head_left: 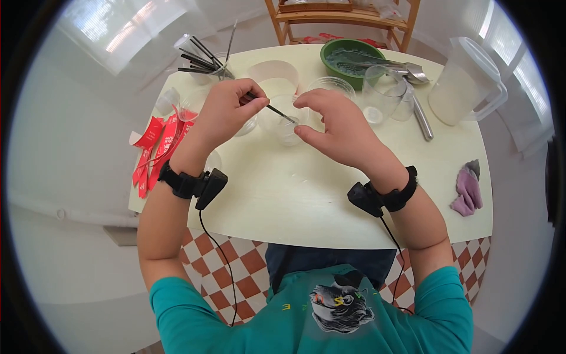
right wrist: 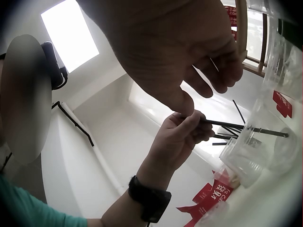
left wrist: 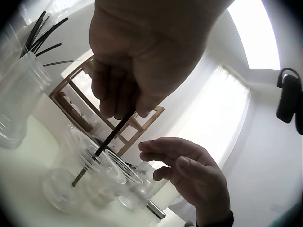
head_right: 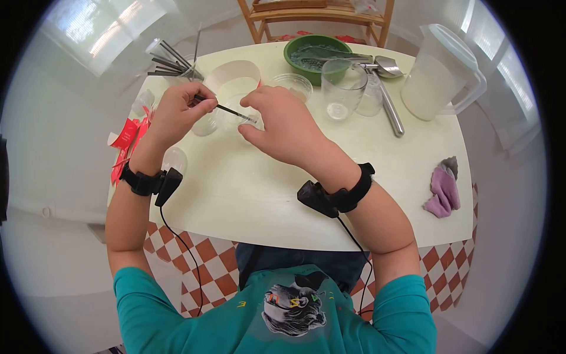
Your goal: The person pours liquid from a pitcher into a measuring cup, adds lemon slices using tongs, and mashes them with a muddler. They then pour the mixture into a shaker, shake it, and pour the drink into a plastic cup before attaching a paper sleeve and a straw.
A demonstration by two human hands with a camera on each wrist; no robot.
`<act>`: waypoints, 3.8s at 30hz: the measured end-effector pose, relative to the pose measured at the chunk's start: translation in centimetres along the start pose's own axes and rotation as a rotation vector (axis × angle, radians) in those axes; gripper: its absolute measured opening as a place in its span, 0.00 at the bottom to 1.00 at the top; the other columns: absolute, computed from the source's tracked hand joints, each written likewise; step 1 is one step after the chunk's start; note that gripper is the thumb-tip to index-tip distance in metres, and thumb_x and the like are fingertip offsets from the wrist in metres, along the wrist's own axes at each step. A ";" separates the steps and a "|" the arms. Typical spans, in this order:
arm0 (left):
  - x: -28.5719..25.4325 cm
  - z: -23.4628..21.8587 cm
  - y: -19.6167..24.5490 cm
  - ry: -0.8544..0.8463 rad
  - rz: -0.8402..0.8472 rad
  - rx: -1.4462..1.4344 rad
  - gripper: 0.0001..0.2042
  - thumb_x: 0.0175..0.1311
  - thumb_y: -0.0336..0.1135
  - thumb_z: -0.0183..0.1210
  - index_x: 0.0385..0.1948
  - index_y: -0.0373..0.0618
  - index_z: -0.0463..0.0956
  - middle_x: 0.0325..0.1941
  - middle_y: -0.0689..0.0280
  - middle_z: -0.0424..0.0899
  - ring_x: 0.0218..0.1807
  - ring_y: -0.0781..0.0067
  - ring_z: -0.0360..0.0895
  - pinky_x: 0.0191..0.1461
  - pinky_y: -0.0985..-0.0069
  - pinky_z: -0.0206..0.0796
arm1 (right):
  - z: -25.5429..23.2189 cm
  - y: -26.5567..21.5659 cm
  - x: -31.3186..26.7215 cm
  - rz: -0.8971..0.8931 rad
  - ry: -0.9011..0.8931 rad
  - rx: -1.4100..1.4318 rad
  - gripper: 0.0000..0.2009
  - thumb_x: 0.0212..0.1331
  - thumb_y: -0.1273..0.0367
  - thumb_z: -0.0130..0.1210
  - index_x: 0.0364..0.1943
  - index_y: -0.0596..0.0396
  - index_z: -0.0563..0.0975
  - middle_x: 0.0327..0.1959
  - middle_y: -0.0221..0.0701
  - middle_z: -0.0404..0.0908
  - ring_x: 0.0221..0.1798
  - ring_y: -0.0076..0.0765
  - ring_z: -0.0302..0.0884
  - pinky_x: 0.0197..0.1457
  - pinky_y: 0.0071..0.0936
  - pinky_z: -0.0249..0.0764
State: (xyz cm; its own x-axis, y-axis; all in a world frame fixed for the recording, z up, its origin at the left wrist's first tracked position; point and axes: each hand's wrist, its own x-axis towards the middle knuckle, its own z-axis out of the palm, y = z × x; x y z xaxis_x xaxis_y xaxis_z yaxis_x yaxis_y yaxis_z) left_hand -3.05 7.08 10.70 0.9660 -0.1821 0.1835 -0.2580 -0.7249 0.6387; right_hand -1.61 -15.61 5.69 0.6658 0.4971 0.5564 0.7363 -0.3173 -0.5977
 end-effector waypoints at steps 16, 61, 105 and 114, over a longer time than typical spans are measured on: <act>-4.3 -0.1 1.9 -0.001 0.107 -0.102 0.05 0.59 0.29 0.60 0.31 0.36 0.78 0.26 0.68 0.81 0.28 0.82 0.73 0.34 0.82 0.68 | 1.4 -0.9 -1.0 0.014 -0.372 -0.288 0.37 0.35 0.57 0.72 0.53 0.60 0.74 0.53 0.42 0.73 0.57 0.47 0.69 0.59 0.37 0.70; -0.1 -2.5 -1.4 0.190 0.315 0.279 0.13 0.52 0.34 0.66 0.38 0.41 0.78 0.42 0.61 0.82 0.49 0.63 0.77 0.51 0.72 0.67 | 1.5 -0.3 -1.4 -0.007 -0.403 -0.223 0.39 0.30 0.69 0.72 0.55 0.64 0.69 0.54 0.49 0.68 0.56 0.52 0.68 0.57 0.38 0.72; -8.2 4.9 -2.6 0.288 0.500 0.120 0.07 0.49 0.23 0.64 0.29 0.40 0.76 0.36 0.60 0.82 0.36 0.62 0.79 0.37 0.72 0.72 | 4.3 1.1 -0.8 0.008 -0.209 0.178 0.56 0.32 0.74 0.70 0.72 0.44 0.48 0.59 0.47 0.61 0.57 0.51 0.69 0.62 0.38 0.70; -10.4 -0.7 -4.3 0.611 0.469 0.413 0.07 0.47 0.18 0.62 0.27 0.38 0.75 0.32 0.60 0.83 0.32 0.67 0.80 0.36 0.77 0.71 | 4.2 0.6 -0.8 0.155 -0.306 0.317 0.57 0.30 0.78 0.72 0.72 0.44 0.50 0.63 0.42 0.63 0.59 0.43 0.71 0.63 0.36 0.69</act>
State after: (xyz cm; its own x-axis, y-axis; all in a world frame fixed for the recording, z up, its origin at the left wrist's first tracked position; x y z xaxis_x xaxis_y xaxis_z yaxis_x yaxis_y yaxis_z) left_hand -12.03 12.54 6.58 0.5531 -0.2198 0.8036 -0.4855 -0.8689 0.0966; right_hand -2.26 -12.80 2.44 0.6637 0.6940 0.2790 0.5260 -0.1678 -0.8337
